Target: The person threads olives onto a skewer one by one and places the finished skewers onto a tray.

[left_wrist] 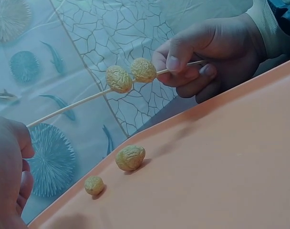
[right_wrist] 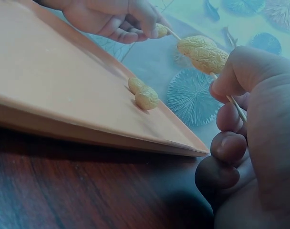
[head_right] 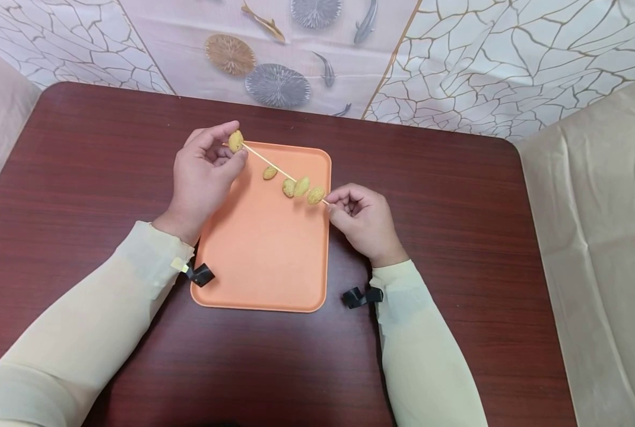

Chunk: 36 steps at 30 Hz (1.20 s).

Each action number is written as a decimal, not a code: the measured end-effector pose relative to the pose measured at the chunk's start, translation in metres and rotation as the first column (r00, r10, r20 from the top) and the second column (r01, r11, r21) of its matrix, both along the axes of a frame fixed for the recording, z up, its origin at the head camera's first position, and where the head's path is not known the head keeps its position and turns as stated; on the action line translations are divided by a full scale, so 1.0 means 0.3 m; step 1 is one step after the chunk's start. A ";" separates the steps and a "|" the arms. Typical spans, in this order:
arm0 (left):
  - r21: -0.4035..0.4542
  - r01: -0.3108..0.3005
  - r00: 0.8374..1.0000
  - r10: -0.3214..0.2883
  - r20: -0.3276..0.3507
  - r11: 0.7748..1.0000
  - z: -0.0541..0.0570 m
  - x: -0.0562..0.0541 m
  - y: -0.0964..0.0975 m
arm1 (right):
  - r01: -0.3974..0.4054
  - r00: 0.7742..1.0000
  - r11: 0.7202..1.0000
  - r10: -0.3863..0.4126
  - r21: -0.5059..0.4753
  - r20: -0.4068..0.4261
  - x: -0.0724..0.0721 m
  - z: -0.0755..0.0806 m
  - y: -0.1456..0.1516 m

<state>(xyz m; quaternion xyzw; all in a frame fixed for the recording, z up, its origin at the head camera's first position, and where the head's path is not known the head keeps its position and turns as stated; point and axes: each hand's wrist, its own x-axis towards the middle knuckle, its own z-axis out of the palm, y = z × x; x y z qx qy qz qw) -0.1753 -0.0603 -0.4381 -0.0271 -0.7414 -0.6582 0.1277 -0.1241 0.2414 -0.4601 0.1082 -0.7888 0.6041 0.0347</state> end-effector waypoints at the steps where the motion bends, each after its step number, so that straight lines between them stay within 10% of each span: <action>1: 0.000 0.000 1.000 0.000 -0.001 1.000 -0.001 -0.001 0.000 | 0.002 1.000 1.000 -0.002 -0.002 0.001 0.000 0.000 0.000; 36: -0.038 0.003 1.000 -0.003 -0.017 0.999 -0.003 0.003 0.003 | 0.001 1.000 1.000 -0.001 -0.006 -0.001 -0.001 -0.001 -0.001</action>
